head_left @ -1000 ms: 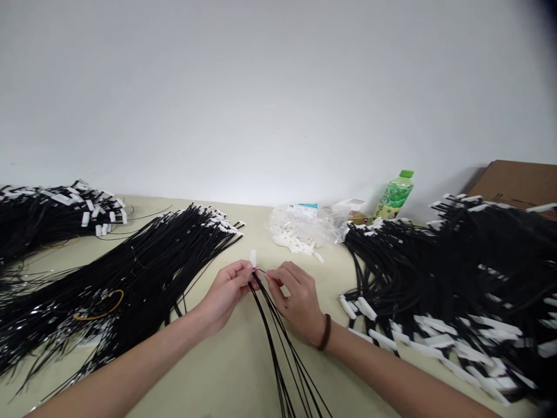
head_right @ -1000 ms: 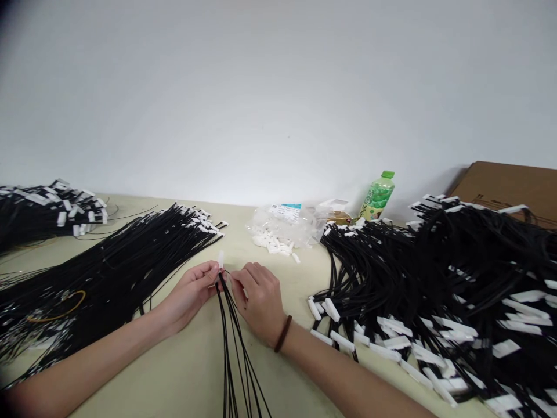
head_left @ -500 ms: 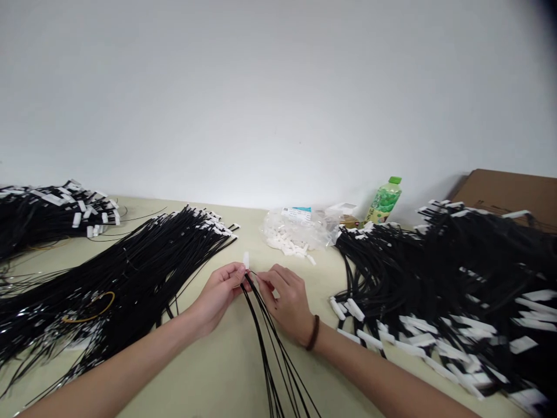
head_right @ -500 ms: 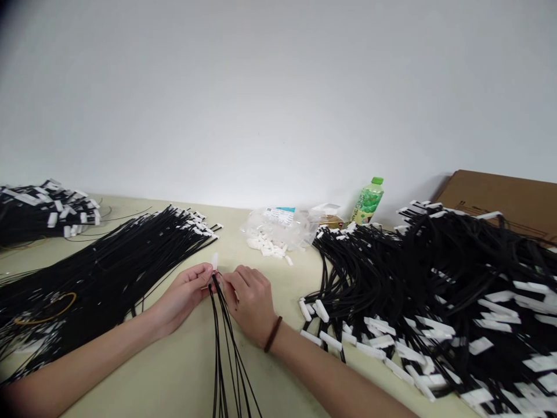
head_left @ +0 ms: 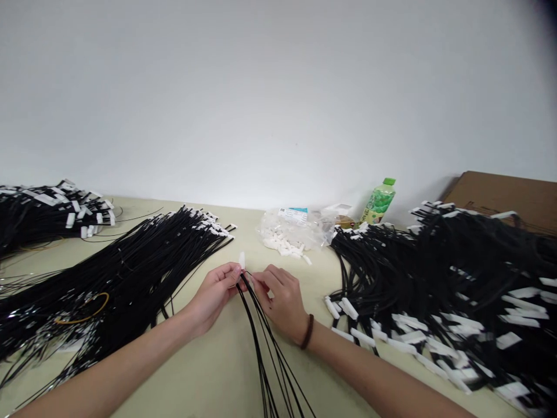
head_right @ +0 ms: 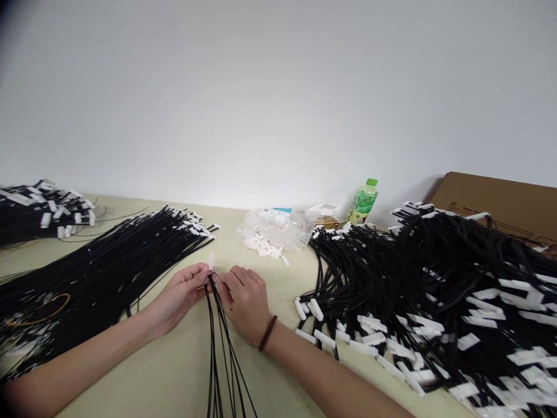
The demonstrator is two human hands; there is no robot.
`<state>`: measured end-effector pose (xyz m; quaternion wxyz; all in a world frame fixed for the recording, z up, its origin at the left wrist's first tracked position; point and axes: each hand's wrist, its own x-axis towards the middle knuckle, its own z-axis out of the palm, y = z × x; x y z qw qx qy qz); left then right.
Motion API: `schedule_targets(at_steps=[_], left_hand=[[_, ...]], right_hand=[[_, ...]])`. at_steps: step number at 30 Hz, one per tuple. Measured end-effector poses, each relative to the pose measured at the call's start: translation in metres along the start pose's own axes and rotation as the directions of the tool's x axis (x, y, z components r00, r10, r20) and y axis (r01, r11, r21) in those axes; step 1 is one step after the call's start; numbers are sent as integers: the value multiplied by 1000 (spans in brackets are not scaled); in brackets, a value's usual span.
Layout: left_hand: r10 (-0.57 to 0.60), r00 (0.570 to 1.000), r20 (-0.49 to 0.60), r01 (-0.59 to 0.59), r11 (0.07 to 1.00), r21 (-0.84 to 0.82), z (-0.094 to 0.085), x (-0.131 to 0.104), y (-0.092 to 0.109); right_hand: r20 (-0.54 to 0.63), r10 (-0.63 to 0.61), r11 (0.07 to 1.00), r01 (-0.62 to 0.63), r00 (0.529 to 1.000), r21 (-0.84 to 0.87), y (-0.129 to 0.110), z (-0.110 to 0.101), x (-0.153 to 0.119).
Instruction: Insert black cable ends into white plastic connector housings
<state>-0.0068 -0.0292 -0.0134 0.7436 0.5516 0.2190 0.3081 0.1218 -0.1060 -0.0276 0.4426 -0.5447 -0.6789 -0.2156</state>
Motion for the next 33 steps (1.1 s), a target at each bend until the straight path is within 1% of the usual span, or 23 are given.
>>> schedule_targets(at_steps=[7,33], left_hand=[[-6,1000,-31,5,1000,-7,2,-1,2],[8,999,-36,-7,999,39,1,-1,1]], right_hand=[[3,-8,1000,8,1000,-7,0,0,1],[17,-11,1000,12,1000,-3,0,1,0]])
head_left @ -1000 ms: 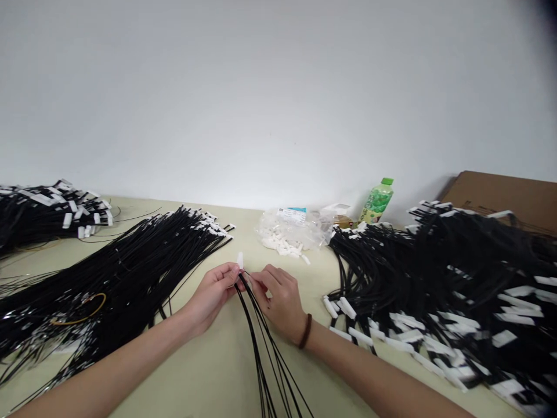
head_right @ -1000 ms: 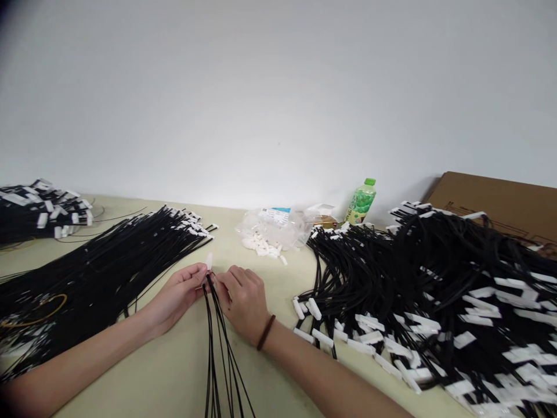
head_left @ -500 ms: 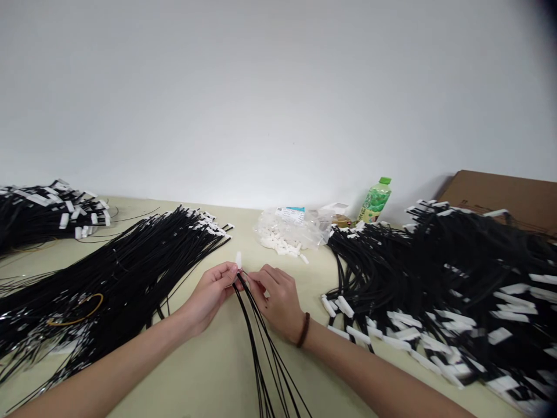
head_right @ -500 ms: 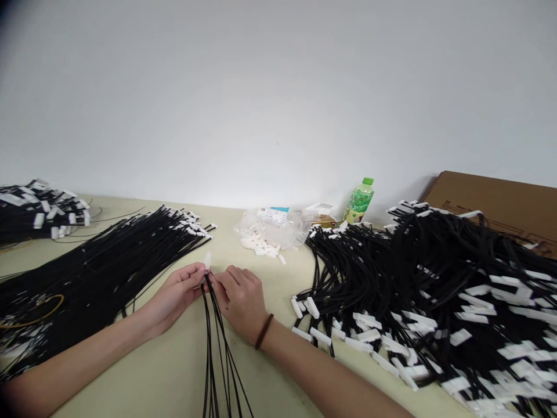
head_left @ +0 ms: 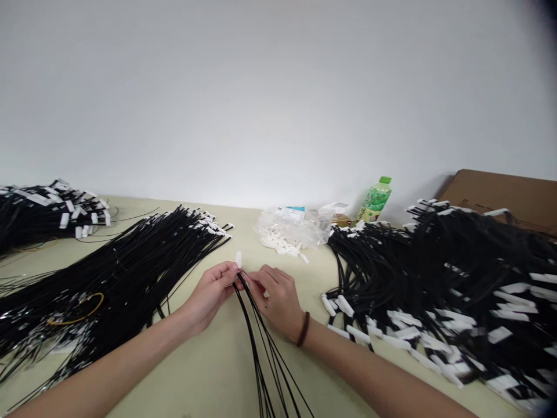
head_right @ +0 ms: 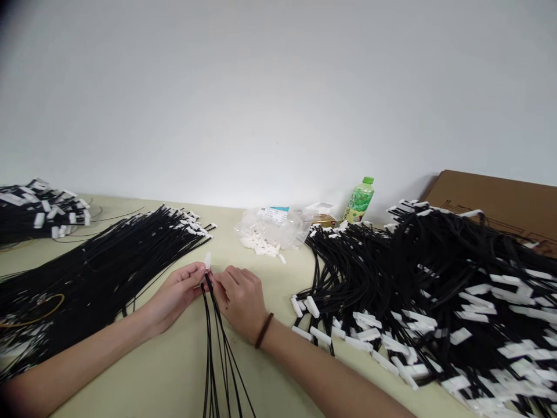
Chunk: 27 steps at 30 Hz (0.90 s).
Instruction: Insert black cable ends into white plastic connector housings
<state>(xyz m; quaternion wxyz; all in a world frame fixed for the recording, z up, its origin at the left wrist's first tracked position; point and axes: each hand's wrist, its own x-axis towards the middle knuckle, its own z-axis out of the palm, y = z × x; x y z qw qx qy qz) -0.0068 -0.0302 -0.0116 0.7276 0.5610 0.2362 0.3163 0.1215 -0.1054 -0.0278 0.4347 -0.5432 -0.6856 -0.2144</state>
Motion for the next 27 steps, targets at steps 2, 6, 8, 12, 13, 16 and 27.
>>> schedule_targets(at_steps=[2,6,8,12,13,16,27], left_hand=[[1,1000,-3,-1,1000,5,0,0,0],[2,1000,3,-2,1000,3,0,0,0],[1,1000,8,-1,1000,4,0,0,0],[-1,1000,9,1,1000,2,-1,0,-1],[-2,1000,8,2,1000,3,-1,0,-1],[-2,1000,7,2,1000,1,0,1,-1],[3,1000,9,-3,1000,-2,-1,0,-2]], right_hand=[[2,-2,1000,2,1000,1,0,0,-1],[5,0,1000,0,1000,4,1,0,-1],[12,1,1000,-1,1000,4,1,-1,0],[17,2,1000,-2,1000,3,1,-1,1],[15,1,1000,-1,1000,2,1,0,1],[16,-2,1000,2,1000,3,0,0,0],[48,-6,1000,6,999,12,0,0,-1]])
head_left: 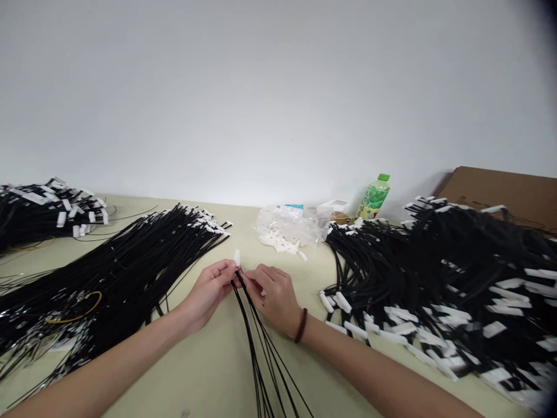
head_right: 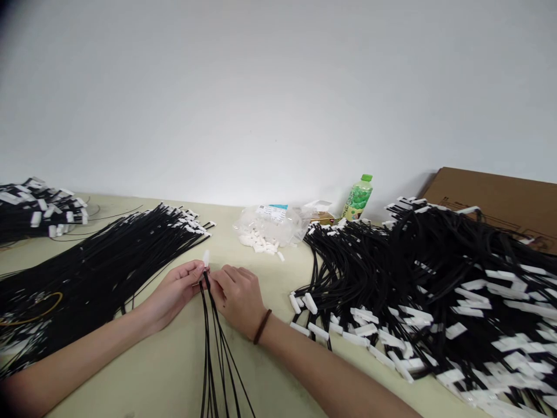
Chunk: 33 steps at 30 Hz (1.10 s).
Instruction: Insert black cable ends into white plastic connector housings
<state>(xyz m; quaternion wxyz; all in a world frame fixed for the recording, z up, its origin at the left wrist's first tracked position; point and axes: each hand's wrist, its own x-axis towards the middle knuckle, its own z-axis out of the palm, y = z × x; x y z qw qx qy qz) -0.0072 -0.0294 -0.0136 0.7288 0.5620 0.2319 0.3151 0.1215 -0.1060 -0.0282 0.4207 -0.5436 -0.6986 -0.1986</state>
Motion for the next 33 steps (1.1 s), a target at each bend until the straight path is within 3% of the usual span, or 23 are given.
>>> schedule_targets(at_steps=[33], left_hand=[[3,1000,-3,-3,1000,2,0,0,-1]], right_hand=[[30,-16,1000,16,999,17,-1,-1,1]])
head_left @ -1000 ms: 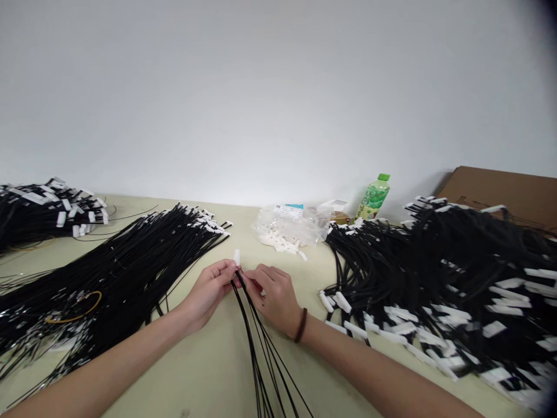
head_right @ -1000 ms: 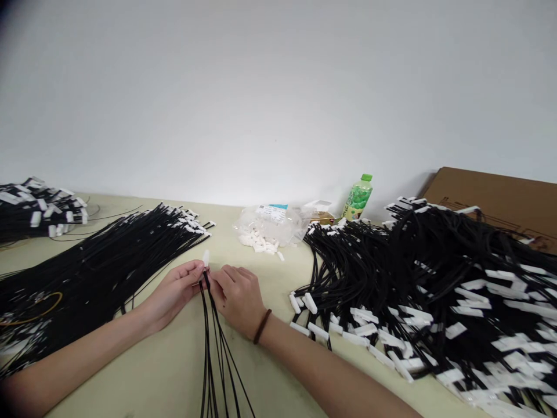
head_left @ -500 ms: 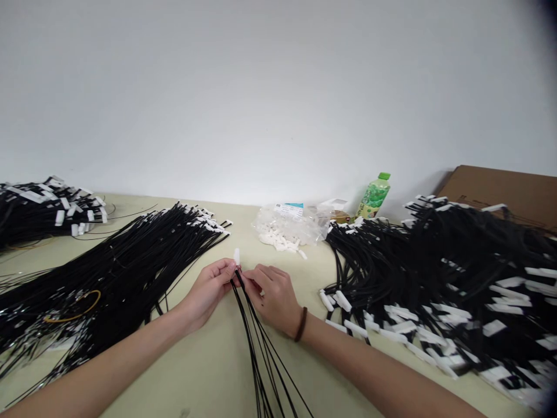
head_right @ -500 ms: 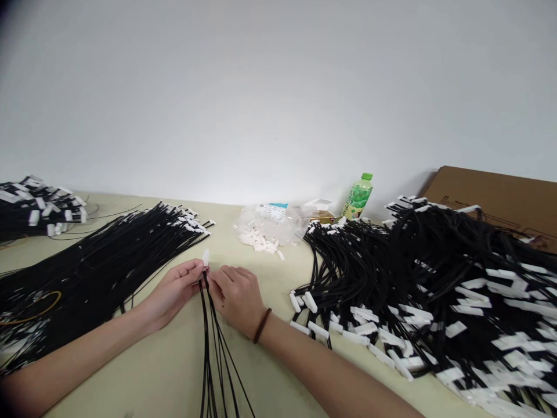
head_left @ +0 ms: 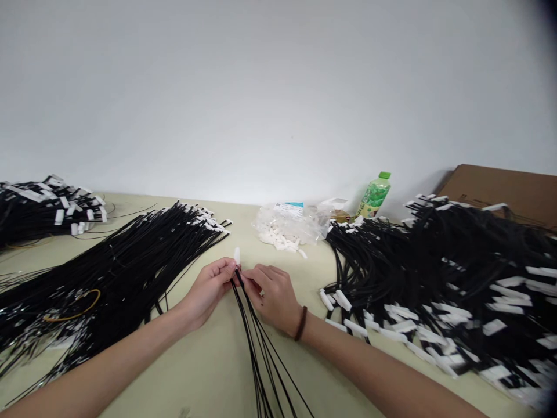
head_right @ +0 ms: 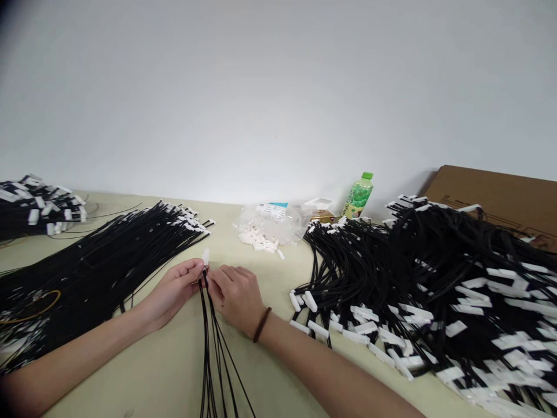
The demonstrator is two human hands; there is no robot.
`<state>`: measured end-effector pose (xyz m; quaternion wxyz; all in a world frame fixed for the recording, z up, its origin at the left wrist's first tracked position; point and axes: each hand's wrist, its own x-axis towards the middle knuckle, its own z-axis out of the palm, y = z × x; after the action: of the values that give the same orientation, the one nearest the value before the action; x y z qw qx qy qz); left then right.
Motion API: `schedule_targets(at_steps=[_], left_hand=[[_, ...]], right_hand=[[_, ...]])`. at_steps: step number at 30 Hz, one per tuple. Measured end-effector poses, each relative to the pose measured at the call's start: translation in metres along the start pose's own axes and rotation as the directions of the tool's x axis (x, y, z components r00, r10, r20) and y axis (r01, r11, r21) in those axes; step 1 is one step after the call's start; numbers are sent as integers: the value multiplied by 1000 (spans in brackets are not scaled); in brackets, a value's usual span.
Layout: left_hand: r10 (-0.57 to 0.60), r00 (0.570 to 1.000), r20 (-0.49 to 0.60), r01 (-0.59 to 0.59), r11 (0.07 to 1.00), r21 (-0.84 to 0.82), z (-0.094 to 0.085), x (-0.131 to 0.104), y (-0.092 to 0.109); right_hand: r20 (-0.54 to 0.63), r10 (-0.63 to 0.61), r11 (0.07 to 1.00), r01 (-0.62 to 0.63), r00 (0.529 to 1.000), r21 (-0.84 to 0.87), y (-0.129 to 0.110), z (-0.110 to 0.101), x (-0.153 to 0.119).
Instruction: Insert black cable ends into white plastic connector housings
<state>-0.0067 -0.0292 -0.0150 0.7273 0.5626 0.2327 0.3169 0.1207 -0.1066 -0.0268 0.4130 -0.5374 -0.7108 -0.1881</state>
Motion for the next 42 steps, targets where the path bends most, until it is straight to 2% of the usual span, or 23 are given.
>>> schedule_targets(at_steps=[26,42], left_hand=[[-3,1000,27,2,1000,20,-2,2,-3],[-7,1000,14,7,1000,-3,-1,3,-2]], right_hand=[[44,-25,1000,25,999,1,2,2,-1],[11,-45,999,45,999,-1,1,1,-1]])
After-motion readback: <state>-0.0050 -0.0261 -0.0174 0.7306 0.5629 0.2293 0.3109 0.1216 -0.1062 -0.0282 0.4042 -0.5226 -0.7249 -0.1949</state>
